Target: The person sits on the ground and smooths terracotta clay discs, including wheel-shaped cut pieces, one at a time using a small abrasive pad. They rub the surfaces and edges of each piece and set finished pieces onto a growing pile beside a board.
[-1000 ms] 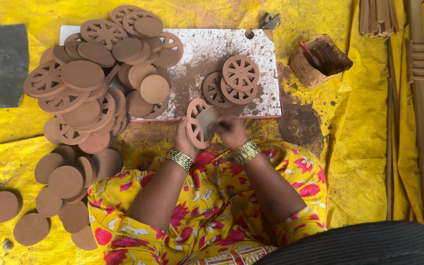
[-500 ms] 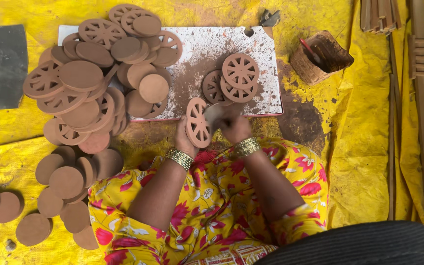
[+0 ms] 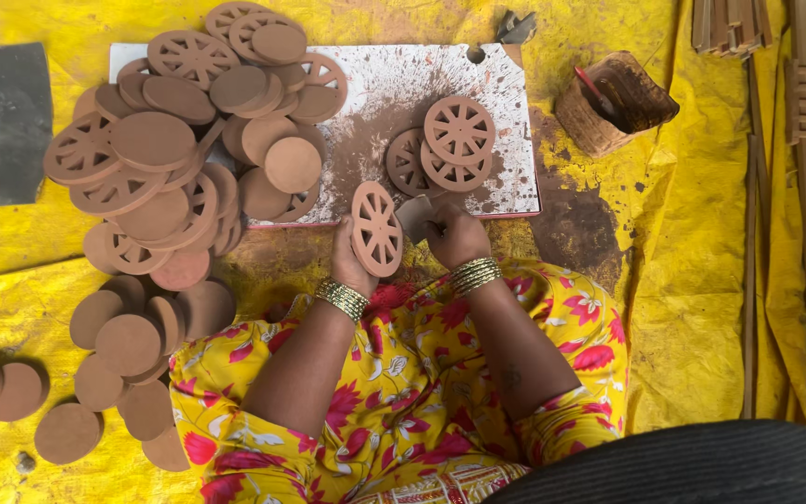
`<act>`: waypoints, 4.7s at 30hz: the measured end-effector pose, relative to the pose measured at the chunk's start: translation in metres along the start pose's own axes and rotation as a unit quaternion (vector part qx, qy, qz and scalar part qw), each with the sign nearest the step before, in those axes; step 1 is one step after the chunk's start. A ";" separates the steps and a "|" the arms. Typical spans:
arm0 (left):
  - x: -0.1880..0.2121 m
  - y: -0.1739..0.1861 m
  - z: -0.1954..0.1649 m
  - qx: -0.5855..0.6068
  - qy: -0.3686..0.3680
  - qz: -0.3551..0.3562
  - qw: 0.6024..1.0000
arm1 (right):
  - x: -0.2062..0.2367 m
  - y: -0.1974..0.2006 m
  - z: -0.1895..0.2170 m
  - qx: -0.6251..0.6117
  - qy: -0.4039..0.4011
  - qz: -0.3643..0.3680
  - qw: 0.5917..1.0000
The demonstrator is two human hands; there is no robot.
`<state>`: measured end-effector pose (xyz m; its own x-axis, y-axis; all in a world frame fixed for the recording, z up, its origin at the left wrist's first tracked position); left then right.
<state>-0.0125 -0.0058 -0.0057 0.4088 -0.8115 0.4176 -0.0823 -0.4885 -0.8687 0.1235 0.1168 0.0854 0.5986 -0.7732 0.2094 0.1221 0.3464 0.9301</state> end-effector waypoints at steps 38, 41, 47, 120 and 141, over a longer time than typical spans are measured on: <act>-0.017 0.020 0.019 -0.082 0.017 -0.015 0.996 | -0.007 -0.009 -0.017 -0.149 0.051 0.075 0.985; -0.018 0.014 0.014 -0.051 -0.007 0.007 0.999 | -0.006 -0.005 -0.013 -0.024 0.079 0.003 0.997; -0.003 0.001 0.013 0.087 0.137 0.022 0.987 | 0.022 -0.004 -0.006 -0.451 0.284 0.298 0.792; -0.007 0.004 0.009 -0.099 0.028 -0.011 0.995 | -0.022 -0.020 -0.016 -0.013 -0.022 0.052 0.998; -0.007 0.005 0.001 -0.042 0.011 0.021 0.999 | -0.016 -0.049 0.002 -0.415 0.117 0.164 0.887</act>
<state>-0.0148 -0.0023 -0.0130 0.3834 -0.8381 0.3880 -0.1760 -0.4788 -0.8601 0.1061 0.1107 0.0373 0.8457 -0.4604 0.2697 0.3938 0.8796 0.2668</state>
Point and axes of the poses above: each hand's wrist, its own x-axis away from the middle knuckle, its own y-axis out of the back of the hand, z = x × y, the point moved 1 cm from there along -x, towards the middle knuckle, and after that the axes turned 10 degrees about x, right-handed, at the moved point
